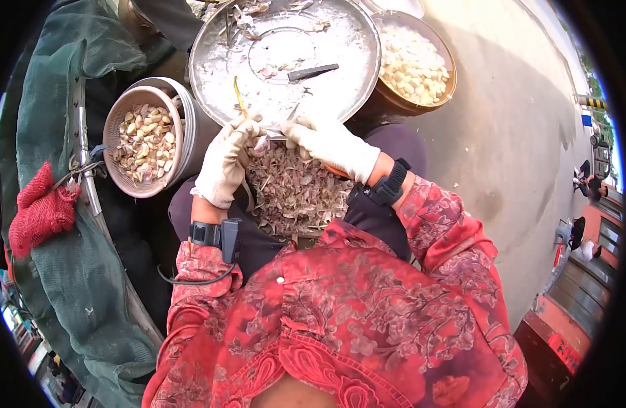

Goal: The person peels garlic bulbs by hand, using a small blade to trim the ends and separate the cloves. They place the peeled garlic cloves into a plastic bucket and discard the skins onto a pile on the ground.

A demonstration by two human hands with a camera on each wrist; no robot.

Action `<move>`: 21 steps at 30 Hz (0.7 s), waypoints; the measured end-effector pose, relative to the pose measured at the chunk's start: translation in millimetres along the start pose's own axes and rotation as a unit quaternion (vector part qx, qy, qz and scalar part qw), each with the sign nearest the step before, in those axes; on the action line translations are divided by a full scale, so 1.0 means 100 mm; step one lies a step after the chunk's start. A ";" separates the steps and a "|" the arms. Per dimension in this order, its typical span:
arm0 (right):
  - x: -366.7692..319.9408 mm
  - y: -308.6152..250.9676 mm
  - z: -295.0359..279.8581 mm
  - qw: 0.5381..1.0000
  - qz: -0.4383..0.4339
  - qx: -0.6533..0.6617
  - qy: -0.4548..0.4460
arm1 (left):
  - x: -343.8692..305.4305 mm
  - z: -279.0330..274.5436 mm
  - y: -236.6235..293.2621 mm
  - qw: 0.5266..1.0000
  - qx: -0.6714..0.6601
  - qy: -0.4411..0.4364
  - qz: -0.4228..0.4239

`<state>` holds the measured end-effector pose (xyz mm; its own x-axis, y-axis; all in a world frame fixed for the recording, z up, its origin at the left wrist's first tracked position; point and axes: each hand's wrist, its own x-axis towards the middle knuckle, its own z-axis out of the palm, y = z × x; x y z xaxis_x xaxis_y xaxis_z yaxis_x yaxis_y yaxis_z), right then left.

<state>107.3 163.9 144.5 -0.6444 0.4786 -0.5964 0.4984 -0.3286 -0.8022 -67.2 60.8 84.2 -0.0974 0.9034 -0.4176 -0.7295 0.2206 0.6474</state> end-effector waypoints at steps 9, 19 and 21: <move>-0.28 0.29 0.40 0.992 0.035 0.110 -0.049 | -0.69 -0.04 -0.33 0.995 -0.095 -0.035 0.020; -0.64 0.52 0.58 0.996 -0.040 0.040 -0.069 | -1.22 0.08 -0.40 0.999 0.018 -0.015 0.029; -0.69 0.55 0.59 0.996 -0.073 -0.020 -0.055 | -1.27 0.10 -0.43 0.997 0.071 0.002 0.034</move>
<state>145.4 64.9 140.4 -0.7703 0.4256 -0.4749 0.4160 -0.2291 -0.8800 -17.2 -60.2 115.8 -0.1457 0.9165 -0.3727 -0.6187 0.2095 0.7571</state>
